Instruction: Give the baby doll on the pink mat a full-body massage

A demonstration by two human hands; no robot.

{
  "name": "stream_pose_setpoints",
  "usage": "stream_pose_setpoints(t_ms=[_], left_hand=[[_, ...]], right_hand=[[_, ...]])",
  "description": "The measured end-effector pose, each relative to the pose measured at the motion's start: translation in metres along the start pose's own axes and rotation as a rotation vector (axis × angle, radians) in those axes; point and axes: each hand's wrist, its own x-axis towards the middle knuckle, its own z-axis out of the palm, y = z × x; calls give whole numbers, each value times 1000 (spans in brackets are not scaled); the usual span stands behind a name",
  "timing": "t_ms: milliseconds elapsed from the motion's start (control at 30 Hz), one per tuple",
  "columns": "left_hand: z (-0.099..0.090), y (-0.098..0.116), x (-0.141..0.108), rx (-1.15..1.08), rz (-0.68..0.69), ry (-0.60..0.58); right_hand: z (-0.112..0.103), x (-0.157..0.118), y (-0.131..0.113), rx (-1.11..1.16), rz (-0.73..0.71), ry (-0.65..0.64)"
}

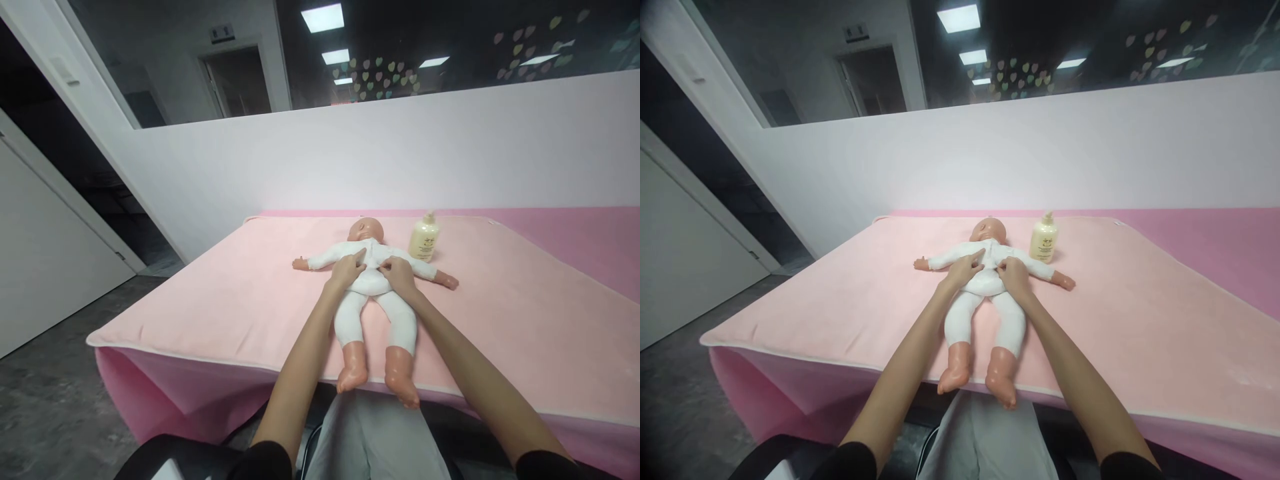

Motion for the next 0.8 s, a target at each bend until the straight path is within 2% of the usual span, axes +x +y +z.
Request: stream_pose_setpoints(t_ms=[67, 233, 300, 433, 533, 633, 733, 800], left_hand=[[0, -4, 2, 4, 32, -36], [1, -12, 8, -12, 122, -4], [3, -9, 11, -30, 69, 16], [10, -2, 10, -9, -103, 138], [13, -3, 6, -63, -107, 184], [14, -10, 4, -156, -108, 208], [15, -18, 7, -268, -111, 192], [16, -21, 9, -327, -120, 177]], right_hand=[[0, 0, 0, -4, -4, 2], [2, 0, 2, -2, -17, 26], [2, 1, 2, -3, -26, 26], [-1, -1, -1, -26, -36, 1], [-5, -4, -4, -26, -49, 20], [-6, -6, -4, 21, -3, 87], [-4, -5, -2, 5, 71, 180], [-1, -1, -1, -33, 39, 195]])
